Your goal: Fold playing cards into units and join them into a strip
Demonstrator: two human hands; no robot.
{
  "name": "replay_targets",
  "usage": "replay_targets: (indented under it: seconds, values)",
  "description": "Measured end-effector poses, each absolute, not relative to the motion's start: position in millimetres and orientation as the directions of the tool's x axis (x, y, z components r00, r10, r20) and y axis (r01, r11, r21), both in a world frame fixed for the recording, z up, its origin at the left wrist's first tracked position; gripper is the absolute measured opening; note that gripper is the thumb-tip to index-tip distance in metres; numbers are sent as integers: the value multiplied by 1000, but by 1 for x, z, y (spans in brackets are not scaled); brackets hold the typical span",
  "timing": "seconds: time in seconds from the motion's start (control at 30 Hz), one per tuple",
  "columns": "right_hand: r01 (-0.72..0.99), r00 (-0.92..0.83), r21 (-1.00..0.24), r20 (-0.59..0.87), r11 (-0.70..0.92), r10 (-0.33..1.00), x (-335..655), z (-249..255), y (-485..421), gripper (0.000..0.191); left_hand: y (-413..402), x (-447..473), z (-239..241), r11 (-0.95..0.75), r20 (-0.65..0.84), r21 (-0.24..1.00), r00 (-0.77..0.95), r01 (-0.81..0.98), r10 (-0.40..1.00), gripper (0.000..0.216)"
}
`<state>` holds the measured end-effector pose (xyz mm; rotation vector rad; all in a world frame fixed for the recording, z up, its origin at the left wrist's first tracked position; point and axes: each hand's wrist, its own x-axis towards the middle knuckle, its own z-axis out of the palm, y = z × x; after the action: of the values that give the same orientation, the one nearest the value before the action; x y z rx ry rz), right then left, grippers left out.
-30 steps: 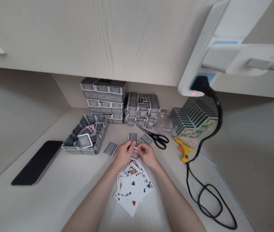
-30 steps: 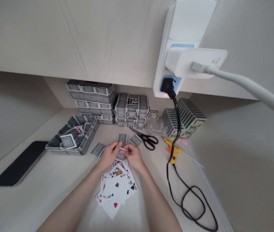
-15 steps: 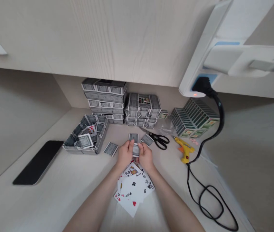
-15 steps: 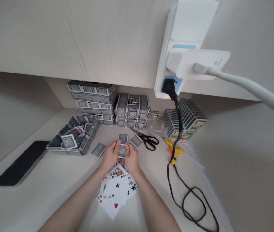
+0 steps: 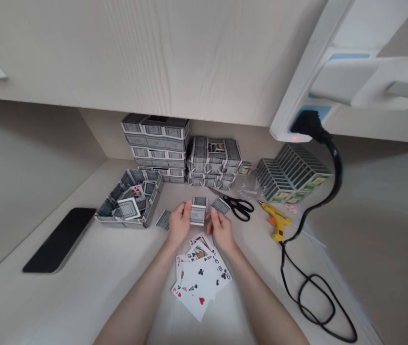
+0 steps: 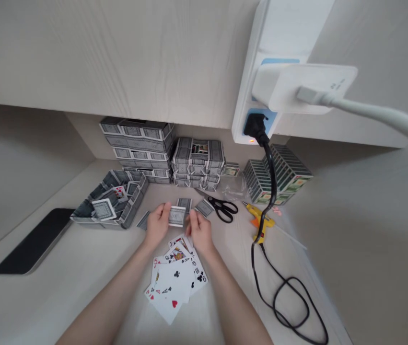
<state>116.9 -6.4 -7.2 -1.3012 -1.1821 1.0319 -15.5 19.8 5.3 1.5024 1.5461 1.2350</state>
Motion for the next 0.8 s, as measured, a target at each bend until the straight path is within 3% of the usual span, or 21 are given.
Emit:
replay_targets:
  seconds: [0.1, 0.23, 0.37, 0.47, 0.63, 0.8]
  values:
    - [190, 119, -980, 88, 64, 989, 132, -13, 0, 41, 25, -28, 5, -141, 290, 758, -136, 636, 947, 34]
    - [225, 51, -972, 83, 69, 995, 139, -17, 4, 40, 27, -34, 7, -227, 431, 725, -170, 651, 886, 35]
    - [221, 86, -974, 65, 44, 994, 138, -17, 6, 41, 24, -33, 3, -183, 374, 778, -210, 601, 903, 31]
    - [262, 90, -962, 104, 77, 991, 136, -15, 7, 39, 20, -29, 0, -215, 296, 743, -24, 633, 955, 33]
    - [432, 74, -885, 229, 176, 971, 133, -13, 4, 33, 9, -15, 8, -249, 285, 519, 108, 818, 952, 34]
    - [323, 116, -934, 199, 153, 973, 135, -14, 1, 29, -8, 1, 27, -460, 232, 628, 413, 628, 881, 27]
